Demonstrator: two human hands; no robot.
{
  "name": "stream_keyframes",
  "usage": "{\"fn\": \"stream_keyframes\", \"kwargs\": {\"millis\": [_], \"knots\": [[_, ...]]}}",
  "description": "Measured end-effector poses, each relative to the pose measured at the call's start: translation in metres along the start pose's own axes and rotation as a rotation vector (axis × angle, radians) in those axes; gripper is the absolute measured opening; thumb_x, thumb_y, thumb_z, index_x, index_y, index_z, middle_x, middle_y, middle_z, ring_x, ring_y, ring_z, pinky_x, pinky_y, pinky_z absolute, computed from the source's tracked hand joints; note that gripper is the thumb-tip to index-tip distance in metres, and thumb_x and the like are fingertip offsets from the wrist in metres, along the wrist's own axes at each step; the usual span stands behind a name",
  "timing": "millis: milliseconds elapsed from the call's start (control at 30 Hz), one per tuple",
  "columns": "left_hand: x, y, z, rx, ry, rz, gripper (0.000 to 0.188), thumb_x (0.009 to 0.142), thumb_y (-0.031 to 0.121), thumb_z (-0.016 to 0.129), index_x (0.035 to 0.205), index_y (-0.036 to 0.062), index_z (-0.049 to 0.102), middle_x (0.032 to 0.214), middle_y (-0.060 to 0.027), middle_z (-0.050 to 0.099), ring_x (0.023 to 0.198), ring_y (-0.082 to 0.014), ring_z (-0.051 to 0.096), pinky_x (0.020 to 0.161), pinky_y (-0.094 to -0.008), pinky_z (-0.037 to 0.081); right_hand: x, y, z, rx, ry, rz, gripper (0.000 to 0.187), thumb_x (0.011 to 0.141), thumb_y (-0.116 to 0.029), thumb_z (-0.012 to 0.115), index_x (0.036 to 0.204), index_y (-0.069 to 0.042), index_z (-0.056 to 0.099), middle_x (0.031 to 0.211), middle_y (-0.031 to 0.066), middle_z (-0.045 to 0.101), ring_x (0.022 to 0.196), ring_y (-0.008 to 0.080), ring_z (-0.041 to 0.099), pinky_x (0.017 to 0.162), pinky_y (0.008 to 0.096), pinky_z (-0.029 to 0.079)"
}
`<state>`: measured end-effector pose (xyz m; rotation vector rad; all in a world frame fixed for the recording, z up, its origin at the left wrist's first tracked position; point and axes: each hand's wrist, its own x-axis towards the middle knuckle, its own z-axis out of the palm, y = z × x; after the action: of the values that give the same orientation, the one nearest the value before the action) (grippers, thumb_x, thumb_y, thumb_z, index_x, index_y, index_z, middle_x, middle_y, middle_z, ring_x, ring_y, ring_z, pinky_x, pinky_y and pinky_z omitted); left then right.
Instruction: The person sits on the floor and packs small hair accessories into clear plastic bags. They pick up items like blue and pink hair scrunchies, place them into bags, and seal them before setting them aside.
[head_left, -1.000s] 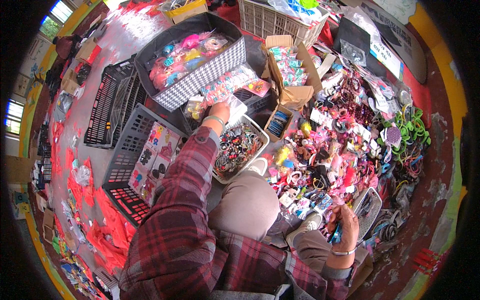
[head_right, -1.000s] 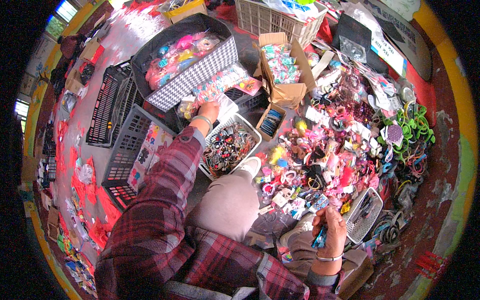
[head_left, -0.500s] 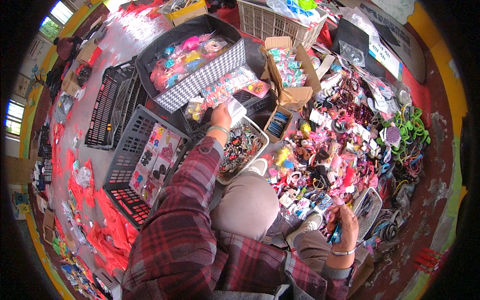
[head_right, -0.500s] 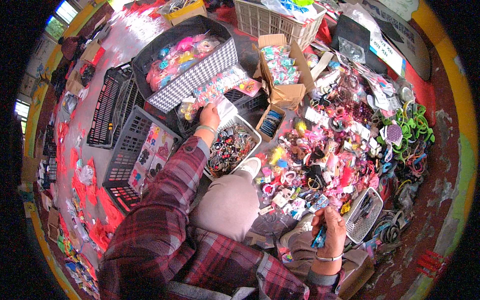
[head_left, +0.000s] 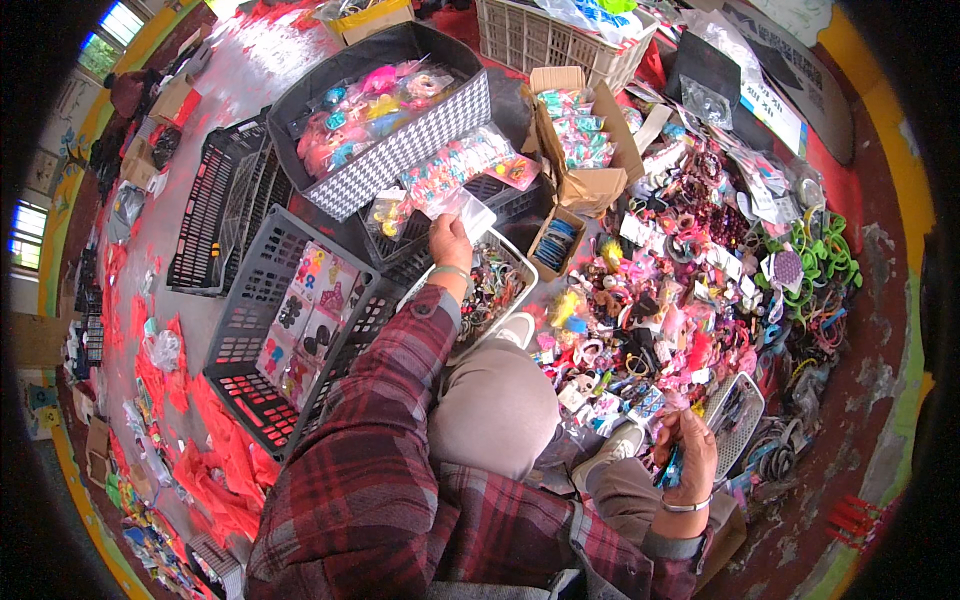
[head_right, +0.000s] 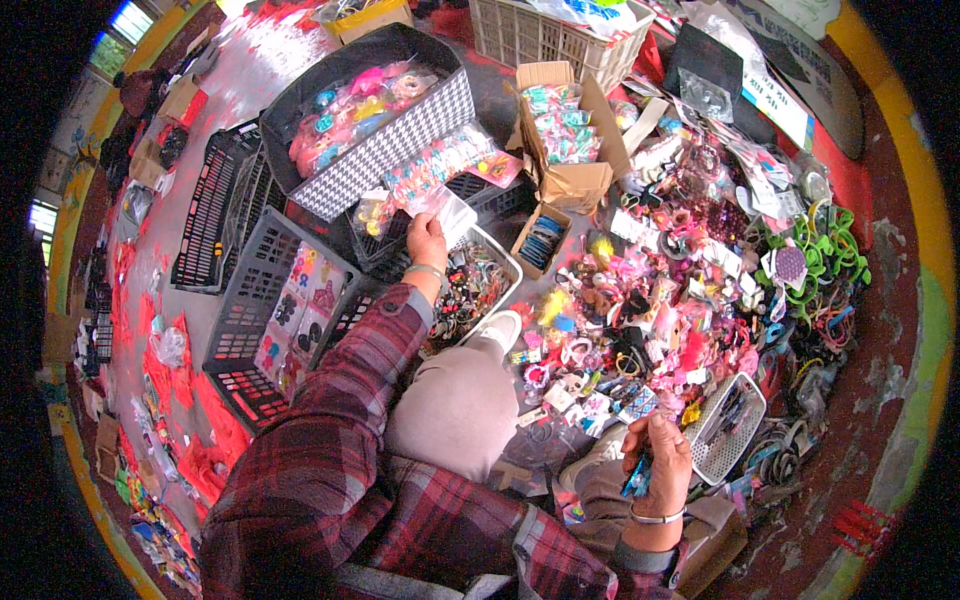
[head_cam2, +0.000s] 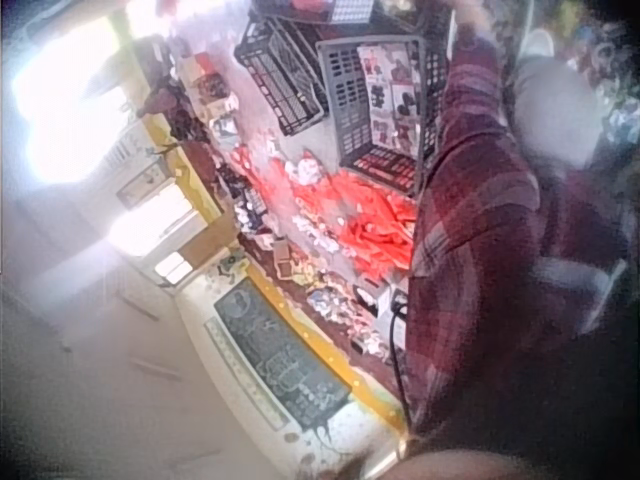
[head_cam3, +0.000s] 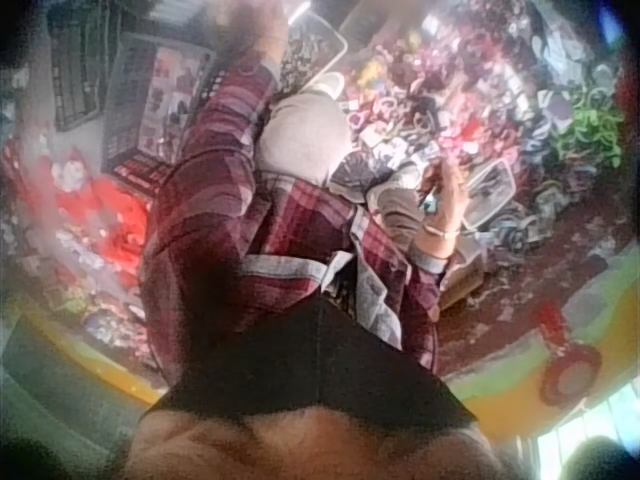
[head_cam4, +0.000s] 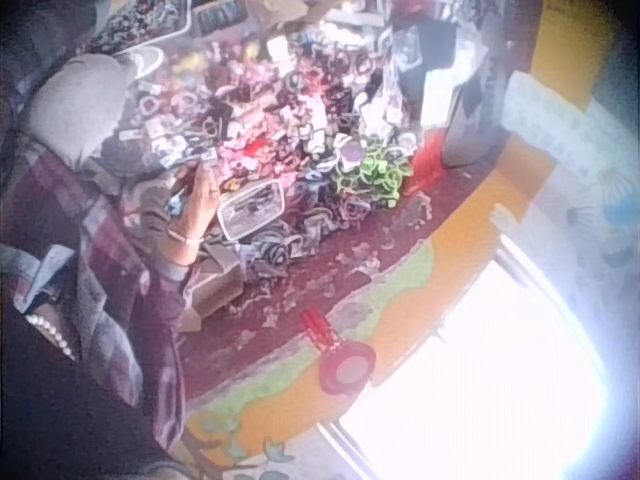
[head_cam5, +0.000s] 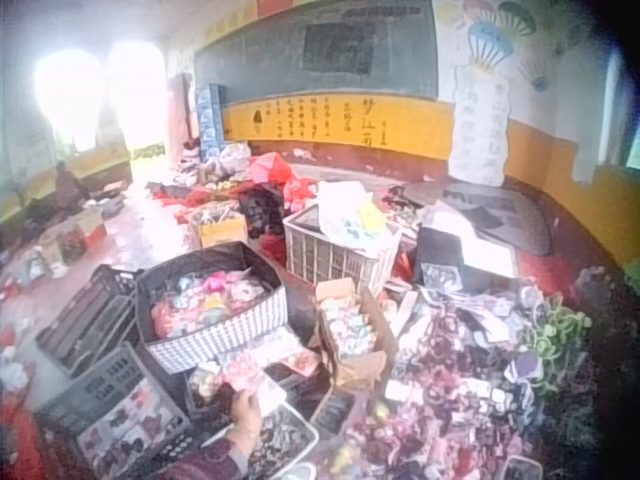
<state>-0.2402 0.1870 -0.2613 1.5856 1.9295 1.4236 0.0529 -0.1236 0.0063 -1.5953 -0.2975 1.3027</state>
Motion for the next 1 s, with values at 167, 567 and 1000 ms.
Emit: {"fn": "stream_keyframes", "kwargs": {"millis": [167, 567, 1000], "knots": [[-0.008, -0.004, 0.000, -0.014, 0.097, 0.151, 0.008, 0.073, 0.010, 0.062, 0.078, 0.0053, 0.057, 0.082, -0.0146, 0.056, 0.080, -0.0308, 0.053, 0.072, -0.0407, 0.042, -0.001, 0.000, 0.001, -0.005, -0.009, 0.001, 0.031, 0.088, -0.031, 0.052, 0.076, -0.003, 0.058, 0.058, 0.0054, 0.056, 0.042, 0.0113, 0.047, 0.038, 0.0218, 0.037], [-0.010, -0.028, 0.001, -0.873, 0.049, -0.812, 0.011, 0.078, 0.009, 0.061, 0.078, -0.0007, 0.056, 0.078, -0.0056, 0.055, 0.071, -0.0150, 0.053, 0.066, -0.0266, 0.047, 0.000, 0.001, 0.004, -0.013, 0.001, -0.012, 0.031, 0.089, -0.029, 0.050, 0.075, -0.003, 0.058, 0.057, 0.0059, 0.055, 0.041, 0.0115, 0.047, 0.037, 0.0222, 0.037], [0.009, -0.013, 0.008, -0.989, -0.160, -1.402, 0.030, 0.081, 0.025, 0.061, 0.104, 0.0082, 0.051, 0.092, -0.0072, 0.055, 0.095, -0.0267, 0.053, 0.079, -0.0378, 0.046, 0.003, 0.004, 0.003, -0.017, 0.012, 0.006, 0.031, 0.089, -0.030, 0.051, 0.076, -0.003, 0.058, 0.058, 0.0058, 0.056, 0.041, 0.0110, 0.047, 0.037, 0.0212, 0.037]]}}
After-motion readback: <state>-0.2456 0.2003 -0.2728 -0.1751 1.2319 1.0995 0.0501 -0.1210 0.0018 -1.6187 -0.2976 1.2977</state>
